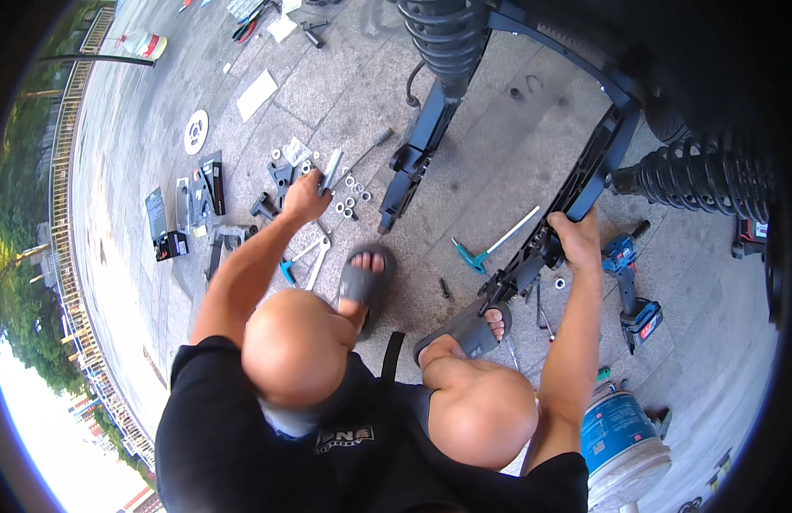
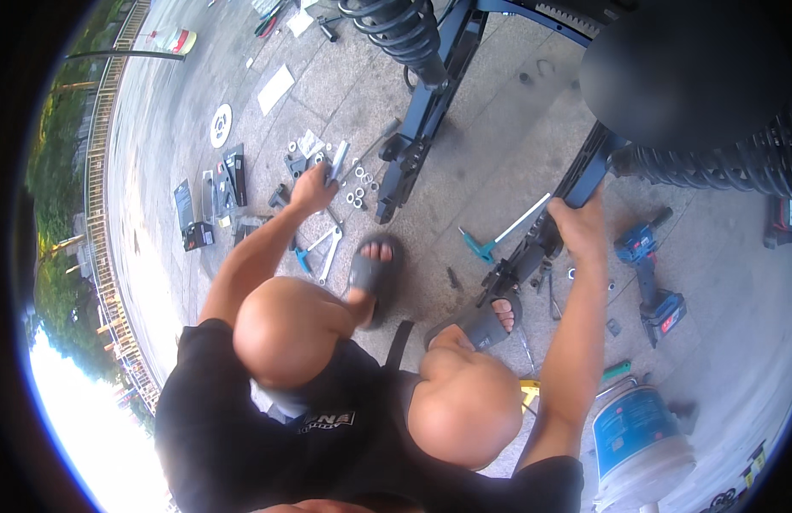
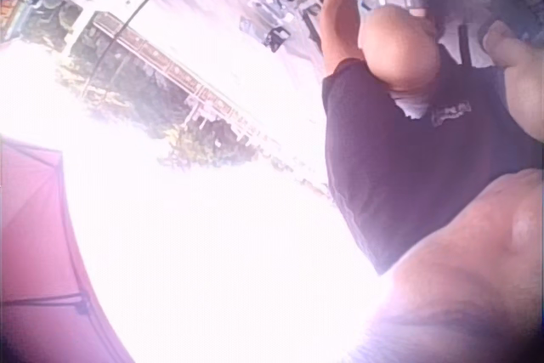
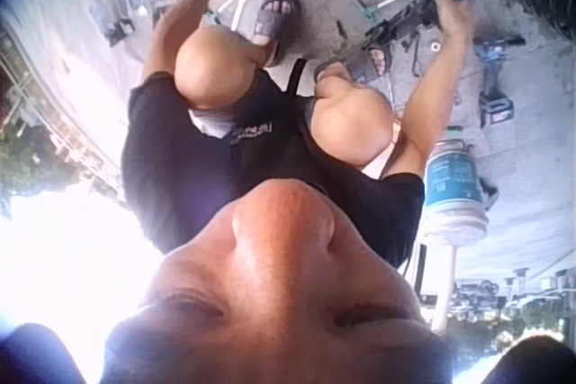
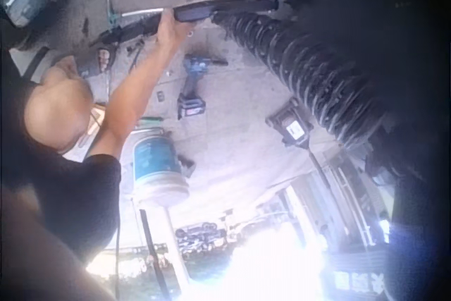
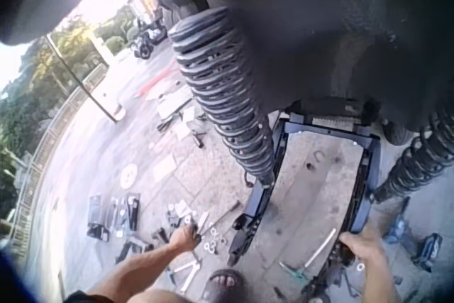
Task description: The person positions a black metal suspension bracket under a vehicle between two coilover shocks, aligns it with mounting points, and uses a wrench and hammer to secure it. The person repeatedly adjusts the bracket and tightens fasteners to fit it into place.
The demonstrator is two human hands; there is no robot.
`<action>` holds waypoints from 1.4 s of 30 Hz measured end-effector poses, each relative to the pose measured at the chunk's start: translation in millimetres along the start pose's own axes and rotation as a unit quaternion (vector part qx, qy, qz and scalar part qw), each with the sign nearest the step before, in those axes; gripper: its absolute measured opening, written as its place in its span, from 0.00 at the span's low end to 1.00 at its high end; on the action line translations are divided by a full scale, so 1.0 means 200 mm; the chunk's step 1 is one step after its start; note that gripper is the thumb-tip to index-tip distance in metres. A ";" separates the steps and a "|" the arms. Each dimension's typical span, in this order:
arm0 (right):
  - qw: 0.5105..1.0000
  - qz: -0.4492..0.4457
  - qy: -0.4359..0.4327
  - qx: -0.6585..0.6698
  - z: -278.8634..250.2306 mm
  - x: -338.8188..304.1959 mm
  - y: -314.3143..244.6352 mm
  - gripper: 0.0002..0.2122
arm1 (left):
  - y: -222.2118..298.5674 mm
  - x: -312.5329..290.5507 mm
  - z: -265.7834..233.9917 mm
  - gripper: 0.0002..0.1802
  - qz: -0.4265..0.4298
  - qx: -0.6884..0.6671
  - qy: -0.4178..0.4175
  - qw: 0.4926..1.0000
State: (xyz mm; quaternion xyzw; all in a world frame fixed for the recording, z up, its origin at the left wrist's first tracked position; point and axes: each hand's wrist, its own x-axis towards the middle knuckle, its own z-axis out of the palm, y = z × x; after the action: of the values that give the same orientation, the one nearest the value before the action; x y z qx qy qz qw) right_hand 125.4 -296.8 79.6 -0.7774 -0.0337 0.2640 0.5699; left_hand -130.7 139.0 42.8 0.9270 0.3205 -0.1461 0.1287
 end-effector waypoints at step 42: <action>0.993 0.072 0.044 -0.085 0.18 -0.41 0.04 0.32 | 0.78 0.23 -0.15 0.57 0.046 -0.597 -0.299 0.743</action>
State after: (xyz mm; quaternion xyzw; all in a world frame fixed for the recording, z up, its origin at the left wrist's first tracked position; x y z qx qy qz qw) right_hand 35.6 -296.9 94.8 -0.8342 0.0253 0.2666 0.4820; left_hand 7.7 56.0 77.3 0.5828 0.2439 -0.1888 0.7518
